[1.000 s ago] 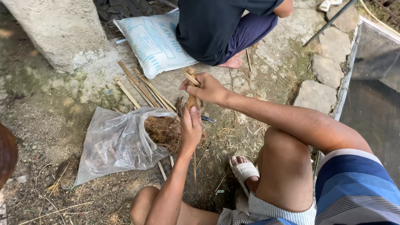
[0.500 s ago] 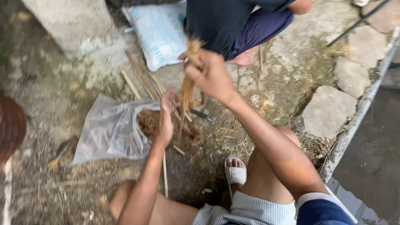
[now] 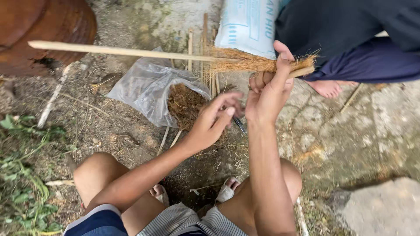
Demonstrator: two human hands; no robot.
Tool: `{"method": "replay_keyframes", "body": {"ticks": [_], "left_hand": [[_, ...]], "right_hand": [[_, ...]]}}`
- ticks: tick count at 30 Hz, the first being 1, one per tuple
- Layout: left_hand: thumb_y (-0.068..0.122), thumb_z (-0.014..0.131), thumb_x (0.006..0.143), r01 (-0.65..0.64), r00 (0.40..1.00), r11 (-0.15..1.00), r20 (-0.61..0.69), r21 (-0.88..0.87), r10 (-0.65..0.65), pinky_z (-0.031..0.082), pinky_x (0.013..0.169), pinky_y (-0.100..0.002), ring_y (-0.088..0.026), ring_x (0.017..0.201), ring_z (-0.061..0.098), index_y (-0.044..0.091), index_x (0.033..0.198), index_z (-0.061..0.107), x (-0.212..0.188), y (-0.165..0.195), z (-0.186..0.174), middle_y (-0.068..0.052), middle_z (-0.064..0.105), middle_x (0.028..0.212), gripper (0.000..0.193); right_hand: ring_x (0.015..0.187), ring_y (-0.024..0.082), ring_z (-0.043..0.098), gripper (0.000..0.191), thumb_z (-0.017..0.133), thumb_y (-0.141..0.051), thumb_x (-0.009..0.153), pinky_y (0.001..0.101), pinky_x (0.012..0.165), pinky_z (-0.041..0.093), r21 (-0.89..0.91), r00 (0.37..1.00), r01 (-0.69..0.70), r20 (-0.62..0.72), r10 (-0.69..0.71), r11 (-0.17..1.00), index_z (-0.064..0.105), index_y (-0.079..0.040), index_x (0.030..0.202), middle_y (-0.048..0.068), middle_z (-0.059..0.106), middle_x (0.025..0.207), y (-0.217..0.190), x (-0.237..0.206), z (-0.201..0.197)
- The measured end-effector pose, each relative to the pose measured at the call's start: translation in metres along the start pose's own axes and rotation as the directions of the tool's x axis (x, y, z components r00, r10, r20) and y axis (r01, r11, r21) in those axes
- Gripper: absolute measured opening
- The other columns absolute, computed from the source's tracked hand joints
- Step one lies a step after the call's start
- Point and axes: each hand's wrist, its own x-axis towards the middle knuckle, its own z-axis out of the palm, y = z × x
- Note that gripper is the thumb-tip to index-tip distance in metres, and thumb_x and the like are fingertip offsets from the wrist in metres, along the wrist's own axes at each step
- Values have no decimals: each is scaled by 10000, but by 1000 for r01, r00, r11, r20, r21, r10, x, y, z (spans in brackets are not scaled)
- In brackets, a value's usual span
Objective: The person sits on the ground and assembles small brooms by hand. They gather fibrous material, wrap it around thin wooden sticks, and secure the bundle with string. The finished brooms are placed on the ground nearby.
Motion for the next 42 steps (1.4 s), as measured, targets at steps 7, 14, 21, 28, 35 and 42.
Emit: {"method": "replay_keyframes", "body": {"ticks": [7,14,21,28,35,42], "left_hand": [[178,611,1082,-241,867,942,-487,-233,101,453,1094,-291,-113,1231,540,40,1391,498,74,-2,19,-35,567,1331,357],[271,685,1056,-322,706,940,-691,-117,156,498,949,-300,-120,1125,581,60,1265,576,71,-18,-33,-29,599,1242,317],[270,669,1025,-228,666,955,-745,-190,11,489,849,-287,-108,993,566,61,1278,584,52,-29,-72,-33,642,1130,339],[173,598,1060,303,812,953,-528,18,-249,510,793,-293,-107,860,619,36,1242,605,-4,-26,-58,-57,662,976,228],[170,641,1031,11,684,624,-462,781,565,436,1082,-419,-275,1218,541,45,1288,542,-16,20,-34,-133,592,1253,302],[216,568,1130,-338,805,695,-188,634,563,497,1019,-323,-198,1152,604,44,1333,558,0,118,-131,-105,608,1224,266]], "right_hand": [[647,93,356,267,563,-237,1136,317,599,302,158,994,-82,83,69,984,578,-42,1318,-11,449,783,41,28,10],[530,33,285,272,569,-239,1065,255,491,240,184,923,-366,202,329,912,615,-49,1254,-108,279,632,92,27,33],[497,21,271,222,549,-192,1074,247,463,223,60,885,-410,267,381,910,650,-46,1207,-105,314,617,125,18,49],[472,19,332,142,565,-163,1060,241,443,260,-239,916,-352,110,385,905,668,-68,1079,-102,672,831,125,6,43],[654,0,395,127,594,-119,1121,182,600,299,-453,966,152,256,-35,878,684,-37,1156,-58,522,829,96,-2,31],[664,102,567,152,615,-175,1131,235,571,468,-344,538,821,734,-415,456,656,-127,1270,76,687,901,50,-30,34]]}}
